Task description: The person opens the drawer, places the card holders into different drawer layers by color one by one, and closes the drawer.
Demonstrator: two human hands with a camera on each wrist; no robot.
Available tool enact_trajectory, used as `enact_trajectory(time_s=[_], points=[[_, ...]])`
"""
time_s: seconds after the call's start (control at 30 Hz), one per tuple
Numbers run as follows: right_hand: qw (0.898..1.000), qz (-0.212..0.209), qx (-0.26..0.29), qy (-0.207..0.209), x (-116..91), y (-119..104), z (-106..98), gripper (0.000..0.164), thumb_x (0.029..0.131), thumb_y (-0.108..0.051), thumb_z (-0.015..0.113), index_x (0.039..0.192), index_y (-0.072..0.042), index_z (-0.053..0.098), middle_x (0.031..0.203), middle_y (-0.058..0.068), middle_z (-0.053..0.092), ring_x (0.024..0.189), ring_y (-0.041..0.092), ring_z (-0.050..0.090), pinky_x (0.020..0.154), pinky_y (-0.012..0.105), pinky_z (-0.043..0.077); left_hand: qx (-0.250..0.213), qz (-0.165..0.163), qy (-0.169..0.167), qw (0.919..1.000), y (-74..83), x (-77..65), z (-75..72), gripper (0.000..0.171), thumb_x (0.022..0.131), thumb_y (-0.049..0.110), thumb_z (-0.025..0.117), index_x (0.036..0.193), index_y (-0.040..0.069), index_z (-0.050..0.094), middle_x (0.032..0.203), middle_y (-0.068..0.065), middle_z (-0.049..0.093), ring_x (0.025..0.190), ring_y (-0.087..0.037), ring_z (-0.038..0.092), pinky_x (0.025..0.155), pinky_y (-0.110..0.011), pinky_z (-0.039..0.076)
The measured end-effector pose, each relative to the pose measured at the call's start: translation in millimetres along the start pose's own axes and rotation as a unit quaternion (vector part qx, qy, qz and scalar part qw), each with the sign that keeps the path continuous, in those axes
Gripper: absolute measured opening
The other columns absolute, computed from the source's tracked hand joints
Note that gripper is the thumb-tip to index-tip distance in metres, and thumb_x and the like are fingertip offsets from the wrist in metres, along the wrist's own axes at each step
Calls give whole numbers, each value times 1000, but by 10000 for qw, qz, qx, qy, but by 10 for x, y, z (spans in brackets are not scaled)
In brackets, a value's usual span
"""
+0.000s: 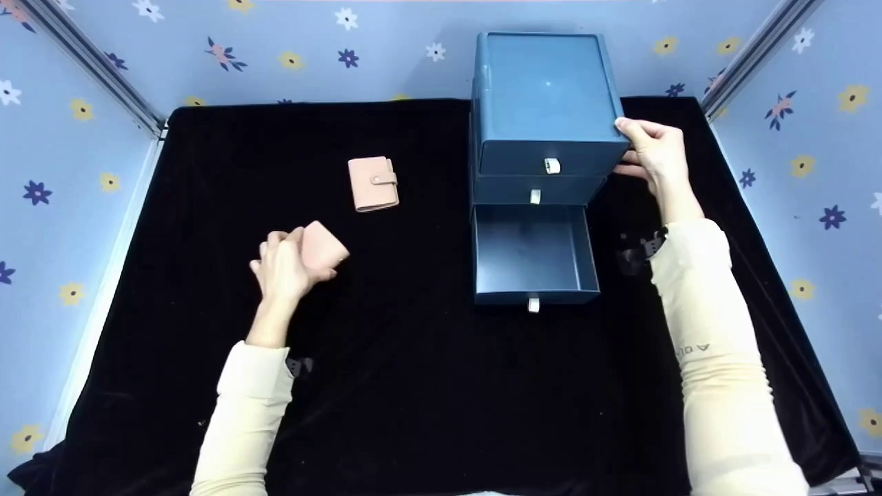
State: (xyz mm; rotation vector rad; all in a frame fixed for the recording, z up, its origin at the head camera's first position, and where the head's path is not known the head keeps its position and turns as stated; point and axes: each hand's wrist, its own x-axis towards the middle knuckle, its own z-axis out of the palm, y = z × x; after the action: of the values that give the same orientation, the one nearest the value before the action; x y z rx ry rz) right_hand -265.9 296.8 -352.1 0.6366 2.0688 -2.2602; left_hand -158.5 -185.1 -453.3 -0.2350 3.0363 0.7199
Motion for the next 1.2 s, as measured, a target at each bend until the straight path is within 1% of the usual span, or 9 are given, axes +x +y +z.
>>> enact_trajectory(time_s=[0.33, 0.63, 0.83, 0.97, 1.2], points=[[10000, 38, 63, -15, 3, -10, 15, 41, 69, -21, 76, 104, -4, 64, 77, 7, 64, 61, 18, 64, 52, 31, 52, -206, 399, -68, 9990, 370, -99, 52, 87, 55, 29, 81, 129, 3, 43, 120, -18, 44, 108, -37, 39, 81, -52, 31], [10000, 3, 51, -36, 1, -22, 17, 40, 70, -21, 76, 104, -4, 64, 78, 6, 63, 60, 18, 64, 52, 31, 52, -359, 898, -155, 9952, 686, -179, 128, 87, 55, 31, 82, 129, 5, 45, 119, -15, 45, 106, -35, 40, 79, -47, 31], [10000, 71, 58, -20, 3, -16, 18, 40, 70, -21, 75, 104, -4, 64, 77, 6, 64, 60, 18, 64, 52, 31, 52, -405, 1040, -231, 9935, 890, -200, 217, 86, 55, 32, 83, 129, 8, 46, 119, -13, 45, 106, -32, 40, 78, -43, 31], [10000, 54, 12, -8, 8, -7, 10, 41, 70, -22, 75, 105, -4, 64, 77, 6, 63, 59, 18, 64, 51, 31, 52, -467, 1160, -250, 9918, 1030, -210, 276, 85, 54, 32, 83, 128, 9, 47, 119, -12, 45, 105, -31, 41, 79, -42, 31], [10000, 49, 6, -2, 6, 3, -1, 39, 69, -23, 76, 103, -5, 65, 76, 6, 64, 59, 18, 64, 51, 31, 51, -531, 1375, -346, 9885, 1292, -209, 381, 85, 54, 34, 82, 128, 11, 48, 118, -10, 47, 106, -28, 42, 79, -41, 32]])
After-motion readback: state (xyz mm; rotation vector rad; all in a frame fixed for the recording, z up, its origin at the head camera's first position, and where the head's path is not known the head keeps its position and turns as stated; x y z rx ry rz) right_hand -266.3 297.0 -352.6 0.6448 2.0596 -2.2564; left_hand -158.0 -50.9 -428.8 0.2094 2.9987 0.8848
